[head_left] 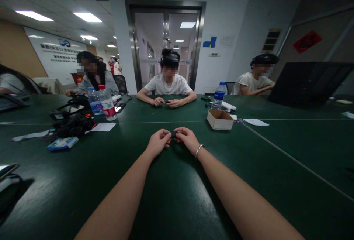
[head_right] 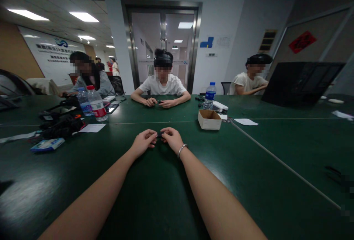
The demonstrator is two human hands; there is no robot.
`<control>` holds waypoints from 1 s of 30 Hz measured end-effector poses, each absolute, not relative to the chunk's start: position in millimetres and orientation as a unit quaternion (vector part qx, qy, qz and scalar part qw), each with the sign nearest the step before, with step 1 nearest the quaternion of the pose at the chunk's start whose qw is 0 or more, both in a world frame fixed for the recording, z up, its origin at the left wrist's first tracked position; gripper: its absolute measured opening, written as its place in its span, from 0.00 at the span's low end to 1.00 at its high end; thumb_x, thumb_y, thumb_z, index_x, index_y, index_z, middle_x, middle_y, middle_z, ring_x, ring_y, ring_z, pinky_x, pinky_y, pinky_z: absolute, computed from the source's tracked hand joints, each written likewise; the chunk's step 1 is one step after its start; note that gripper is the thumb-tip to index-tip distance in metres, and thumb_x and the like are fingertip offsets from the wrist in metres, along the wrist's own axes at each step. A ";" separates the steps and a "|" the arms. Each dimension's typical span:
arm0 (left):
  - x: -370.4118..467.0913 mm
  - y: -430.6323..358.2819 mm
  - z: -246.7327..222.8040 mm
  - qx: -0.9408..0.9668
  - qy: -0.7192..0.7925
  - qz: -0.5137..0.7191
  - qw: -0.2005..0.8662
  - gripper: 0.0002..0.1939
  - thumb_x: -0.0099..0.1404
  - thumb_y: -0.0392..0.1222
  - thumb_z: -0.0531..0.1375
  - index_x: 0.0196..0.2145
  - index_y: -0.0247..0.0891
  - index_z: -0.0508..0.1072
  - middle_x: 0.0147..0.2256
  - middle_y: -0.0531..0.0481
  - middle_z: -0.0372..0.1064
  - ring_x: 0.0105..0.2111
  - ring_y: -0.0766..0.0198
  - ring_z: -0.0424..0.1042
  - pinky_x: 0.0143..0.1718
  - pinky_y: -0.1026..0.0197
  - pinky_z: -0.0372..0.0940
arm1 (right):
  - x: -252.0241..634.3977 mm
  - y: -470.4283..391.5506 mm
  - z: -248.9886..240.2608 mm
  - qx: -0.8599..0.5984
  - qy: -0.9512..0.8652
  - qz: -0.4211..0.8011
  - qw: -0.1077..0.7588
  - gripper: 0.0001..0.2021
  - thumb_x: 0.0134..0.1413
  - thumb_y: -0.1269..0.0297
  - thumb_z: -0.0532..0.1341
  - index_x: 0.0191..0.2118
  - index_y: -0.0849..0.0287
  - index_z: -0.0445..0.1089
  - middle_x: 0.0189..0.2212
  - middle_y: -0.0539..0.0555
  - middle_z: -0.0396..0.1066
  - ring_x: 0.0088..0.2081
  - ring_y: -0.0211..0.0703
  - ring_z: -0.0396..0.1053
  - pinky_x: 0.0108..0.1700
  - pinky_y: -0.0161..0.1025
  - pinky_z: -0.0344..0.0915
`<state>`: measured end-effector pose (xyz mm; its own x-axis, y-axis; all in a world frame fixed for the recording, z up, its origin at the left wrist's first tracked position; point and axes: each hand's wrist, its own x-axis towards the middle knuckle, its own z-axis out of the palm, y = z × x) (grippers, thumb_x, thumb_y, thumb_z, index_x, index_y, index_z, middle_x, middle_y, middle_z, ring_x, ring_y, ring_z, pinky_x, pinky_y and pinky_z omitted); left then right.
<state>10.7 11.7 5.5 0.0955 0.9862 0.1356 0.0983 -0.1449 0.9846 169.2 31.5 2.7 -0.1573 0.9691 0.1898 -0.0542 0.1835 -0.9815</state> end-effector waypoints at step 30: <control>10.5 8.8 3.8 0.671 0.472 0.490 0.295 0.16 0.54 0.43 0.61 0.41 0.39 0.69 0.30 0.53 0.68 0.27 0.68 0.67 0.28 0.67 0.62 | 157.4 19.8 1.9 -0.445 -0.774 0.262 0.367 0.23 0.37 0.71 0.69 0.42 0.57 0.63 0.31 0.47 0.70 0.34 0.41 0.66 0.36 0.36 0.60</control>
<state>10.5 8.8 3.8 0.0732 0.9222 0.3796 0.3444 -0.3806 0.8582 157.4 19.8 1.9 -0.3351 0.8805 0.3354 0.4965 0.4676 -0.7313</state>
